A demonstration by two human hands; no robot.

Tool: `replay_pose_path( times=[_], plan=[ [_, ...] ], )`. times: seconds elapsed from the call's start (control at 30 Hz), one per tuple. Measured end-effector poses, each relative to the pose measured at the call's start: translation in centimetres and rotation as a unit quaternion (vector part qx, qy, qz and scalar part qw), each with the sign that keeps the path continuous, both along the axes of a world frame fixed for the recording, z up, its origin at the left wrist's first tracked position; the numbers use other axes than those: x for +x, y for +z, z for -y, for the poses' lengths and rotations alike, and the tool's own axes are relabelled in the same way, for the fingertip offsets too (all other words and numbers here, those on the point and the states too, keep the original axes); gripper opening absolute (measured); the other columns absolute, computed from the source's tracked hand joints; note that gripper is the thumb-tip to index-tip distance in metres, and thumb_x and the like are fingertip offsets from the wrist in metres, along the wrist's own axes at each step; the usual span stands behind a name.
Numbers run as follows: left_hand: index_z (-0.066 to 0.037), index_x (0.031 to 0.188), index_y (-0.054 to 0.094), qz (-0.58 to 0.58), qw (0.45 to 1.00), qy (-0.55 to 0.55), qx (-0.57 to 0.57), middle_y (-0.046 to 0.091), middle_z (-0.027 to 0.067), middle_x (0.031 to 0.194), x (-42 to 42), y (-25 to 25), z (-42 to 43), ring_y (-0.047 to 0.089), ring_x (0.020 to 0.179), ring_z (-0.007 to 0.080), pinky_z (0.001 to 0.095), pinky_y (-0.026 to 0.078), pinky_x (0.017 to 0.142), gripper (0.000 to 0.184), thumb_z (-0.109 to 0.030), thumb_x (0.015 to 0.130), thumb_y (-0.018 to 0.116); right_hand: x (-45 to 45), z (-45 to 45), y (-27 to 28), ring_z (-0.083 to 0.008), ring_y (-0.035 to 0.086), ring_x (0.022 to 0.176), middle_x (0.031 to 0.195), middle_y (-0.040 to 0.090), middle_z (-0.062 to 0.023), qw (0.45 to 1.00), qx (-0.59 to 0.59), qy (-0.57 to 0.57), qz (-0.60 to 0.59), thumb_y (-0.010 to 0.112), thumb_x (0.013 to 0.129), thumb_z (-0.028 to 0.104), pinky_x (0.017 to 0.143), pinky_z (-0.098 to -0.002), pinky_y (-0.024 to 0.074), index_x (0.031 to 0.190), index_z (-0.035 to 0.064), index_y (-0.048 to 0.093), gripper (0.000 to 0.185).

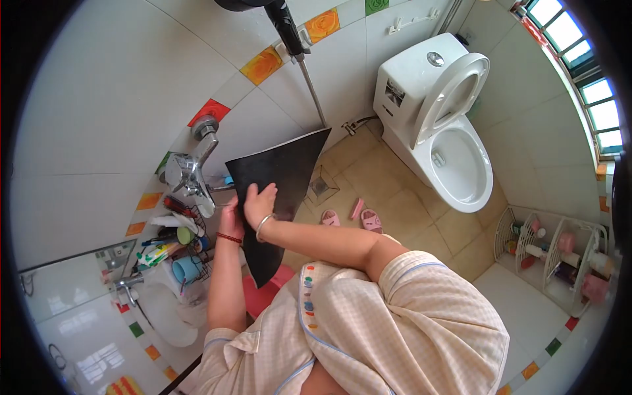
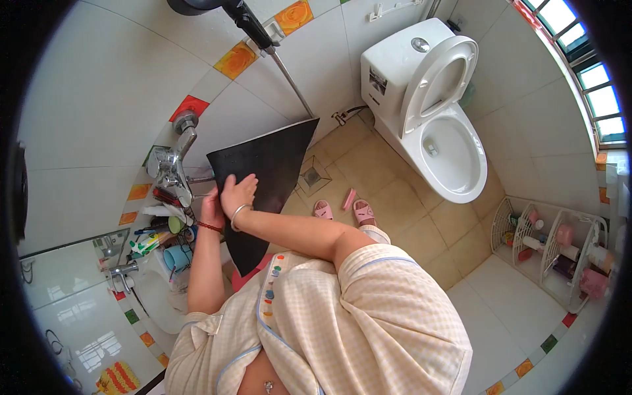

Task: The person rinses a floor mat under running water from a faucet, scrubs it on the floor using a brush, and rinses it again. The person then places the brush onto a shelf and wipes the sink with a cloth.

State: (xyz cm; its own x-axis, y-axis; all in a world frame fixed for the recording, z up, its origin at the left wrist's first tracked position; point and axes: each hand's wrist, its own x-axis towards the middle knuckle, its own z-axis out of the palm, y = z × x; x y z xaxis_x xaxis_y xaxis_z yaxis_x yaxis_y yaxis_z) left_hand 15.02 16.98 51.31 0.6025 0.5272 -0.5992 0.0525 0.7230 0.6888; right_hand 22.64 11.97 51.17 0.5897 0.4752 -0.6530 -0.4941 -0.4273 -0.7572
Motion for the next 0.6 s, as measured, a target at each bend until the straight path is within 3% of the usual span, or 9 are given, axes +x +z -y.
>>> replay_pose_path(
  times=[0.07,0.1,0.17,0.3,0.33,0.37,0.43,0.57,0.6],
  plan=[
    [-0.002,0.120,0.046,0.082,0.995,-0.049,-0.004,0.050,0.0099,0.121,-0.7,-0.1,-0.8,0.046,0.111,0.0224,0.0356,0.034,0.096,0.044,-0.033,0.090,0.035,-1.8,0.2,0.8,-0.0519,0.001,0.126,0.132,0.003,-0.0423,0.982,0.043,0.098,0.158,0.041,0.086,0.025,0.106,-0.0476,0.0060,0.131,-0.0127,0.005,0.069],
    [-0.002,0.120,0.046,0.082,0.995,-0.047,0.000,0.050,0.0099,0.121,-1.0,-0.2,-0.8,0.046,0.111,0.0224,0.0356,0.034,0.096,0.044,-0.033,0.090,0.035,-1.9,0.2,0.8,-0.0519,0.001,0.126,0.132,0.003,-0.0423,0.981,0.046,0.099,0.159,0.041,0.086,0.025,0.106,-0.0476,0.0060,0.131,-0.0127,0.005,0.069],
    [-0.001,0.120,0.046,0.079,0.997,-0.007,0.021,0.050,0.0094,0.121,-0.7,0.4,0.3,0.046,0.112,0.0219,0.0354,0.034,0.096,0.044,-0.032,0.090,0.036,-1.1,0.8,2.6,-0.0531,-0.002,0.125,0.131,-0.002,-0.0434,0.893,0.182,0.168,0.375,0.040,0.086,0.023,0.104,-0.0523,0.0030,0.132,-0.0105,0.005,0.067],
    [-0.001,0.120,0.046,0.073,0.994,0.061,0.061,0.049,0.0085,0.121,0.1,1.3,1.8,0.045,0.112,0.0208,0.0350,0.035,0.096,0.043,-0.031,0.090,0.037,0.3,1.7,2.1,-0.0450,-0.002,0.130,0.139,0.000,-0.0319,0.853,0.182,0.221,0.437,0.044,0.084,0.019,0.104,-0.0531,0.0034,0.133,-0.0077,0.011,0.065],
    [-0.001,0.120,0.045,-0.080,0.994,0.023,0.071,0.047,0.0067,0.123,-1.1,1.2,0.8,0.043,0.114,0.0195,0.0338,0.033,0.097,0.041,-0.028,0.089,0.041,1.3,1.5,0.8,-0.0369,0.004,0.133,0.143,0.006,-0.0215,0.851,0.202,0.223,0.431,0.043,0.084,0.021,0.103,-0.0535,0.0042,0.135,-0.0018,0.018,0.061],
    [-0.002,0.123,0.043,-0.119,0.986,0.011,0.118,0.046,0.0062,0.125,-1.0,2.0,0.9,0.042,0.116,0.0187,0.0327,0.031,0.098,0.040,-0.023,0.088,0.043,2.3,1.6,-0.1,-0.0340,0.008,0.133,0.144,0.010,-0.0170,0.837,0.293,0.185,0.423,0.042,0.084,0.022,0.103,-0.0546,0.0043,0.135,0.0028,0.022,0.057],
    [-0.002,0.124,0.042,-0.072,0.995,0.038,0.060,0.047,0.0061,0.123,-1.9,1.4,0.6,0.044,0.112,0.0186,0.0336,0.033,0.096,0.041,-0.021,0.088,0.045,3.4,1.6,-1.0,-0.0344,0.007,0.133,0.144,0.010,-0.0173,0.808,0.296,0.210,0.464,0.040,0.085,0.023,0.103,-0.0548,0.0043,0.136,0.0041,0.022,0.057],
    [-0.001,0.123,0.042,-0.045,0.996,0.059,0.042,0.047,0.0065,0.123,-2.9,0.5,0.9,0.044,0.112,0.0187,0.0330,0.033,0.096,0.040,-0.021,0.088,0.044,1.1,0.9,0.3,-0.0368,0.006,0.132,0.142,0.008,-0.0220,0.852,0.148,0.168,0.473,0.043,0.083,0.027,0.104,-0.0525,0.0039,0.136,-0.0007,0.016,0.065],
    [-0.001,0.123,0.042,-0.046,0.995,0.069,0.057,0.047,0.0066,0.123,-3.4,0.4,1.1,0.043,0.113,0.0188,0.0329,0.033,0.096,0.040,-0.021,0.088,0.043,0.4,1.4,0.6,-0.0370,0.006,0.132,0.142,0.008,-0.0226,0.844,0.198,0.158,0.473,0.044,0.082,0.030,0.104,-0.0527,0.0040,0.136,-0.0015,0.016,0.068]
  ],
)
